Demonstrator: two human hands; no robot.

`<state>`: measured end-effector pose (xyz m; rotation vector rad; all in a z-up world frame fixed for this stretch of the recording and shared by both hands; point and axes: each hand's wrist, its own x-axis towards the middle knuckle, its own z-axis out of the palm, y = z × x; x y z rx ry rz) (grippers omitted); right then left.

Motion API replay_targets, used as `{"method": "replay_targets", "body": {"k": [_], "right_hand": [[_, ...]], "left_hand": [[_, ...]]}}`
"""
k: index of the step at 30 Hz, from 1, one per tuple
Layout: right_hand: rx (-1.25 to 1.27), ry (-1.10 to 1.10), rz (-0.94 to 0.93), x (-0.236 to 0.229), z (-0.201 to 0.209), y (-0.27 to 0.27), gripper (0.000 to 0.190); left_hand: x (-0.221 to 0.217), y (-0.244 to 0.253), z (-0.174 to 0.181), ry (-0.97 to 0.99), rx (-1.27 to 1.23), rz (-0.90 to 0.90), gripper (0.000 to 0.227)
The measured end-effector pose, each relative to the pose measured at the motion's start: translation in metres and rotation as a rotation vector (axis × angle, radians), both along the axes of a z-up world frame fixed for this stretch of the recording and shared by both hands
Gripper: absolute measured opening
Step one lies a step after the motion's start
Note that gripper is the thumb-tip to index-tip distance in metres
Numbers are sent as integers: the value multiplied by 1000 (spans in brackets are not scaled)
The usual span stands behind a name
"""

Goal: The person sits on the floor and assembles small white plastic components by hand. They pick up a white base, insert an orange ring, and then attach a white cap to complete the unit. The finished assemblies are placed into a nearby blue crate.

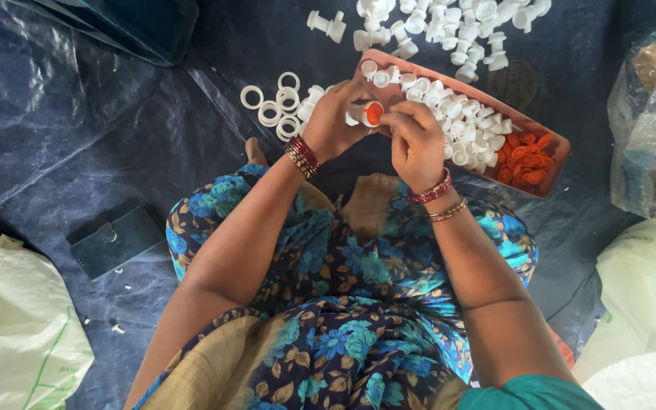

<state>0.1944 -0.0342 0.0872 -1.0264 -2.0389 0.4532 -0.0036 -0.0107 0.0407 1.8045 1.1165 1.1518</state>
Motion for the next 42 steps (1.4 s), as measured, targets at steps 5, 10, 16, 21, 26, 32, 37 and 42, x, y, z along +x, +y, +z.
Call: {"method": "replay_targets", "body": {"k": [5, 10, 16, 21, 26, 32, 37, 42], "right_hand": [[-31, 9, -39, -2, -1, 0, 26], [7, 19, -49, -1, -3, -1, 25], [-10, 2, -40, -1, -1, 0, 26], [-9, 48, -26, -1, 4, 1, 18], [-140, 64, 32, 2, 5, 3, 19], [-70, 80, -7, 0, 3, 4, 16], [-166, 76, -5, 0, 1, 4, 15], [-284, 124, -94, 16, -12, 10, 15]], "left_hand": [[0, -2, 5, 10, -22, 10, 42], [-1, -2, 7, -2, 20, 10, 43], [0, -1, 4, -15, -26, 30, 45], [1, 0, -4, -46, -56, -21, 48], [1, -1, -8, -94, -100, -57, 48], [0, -1, -4, -112, -72, -44, 44], [0, -2, -3, -52, -10, -40, 44], [0, -1, -3, -24, 8, -26, 45]]}}
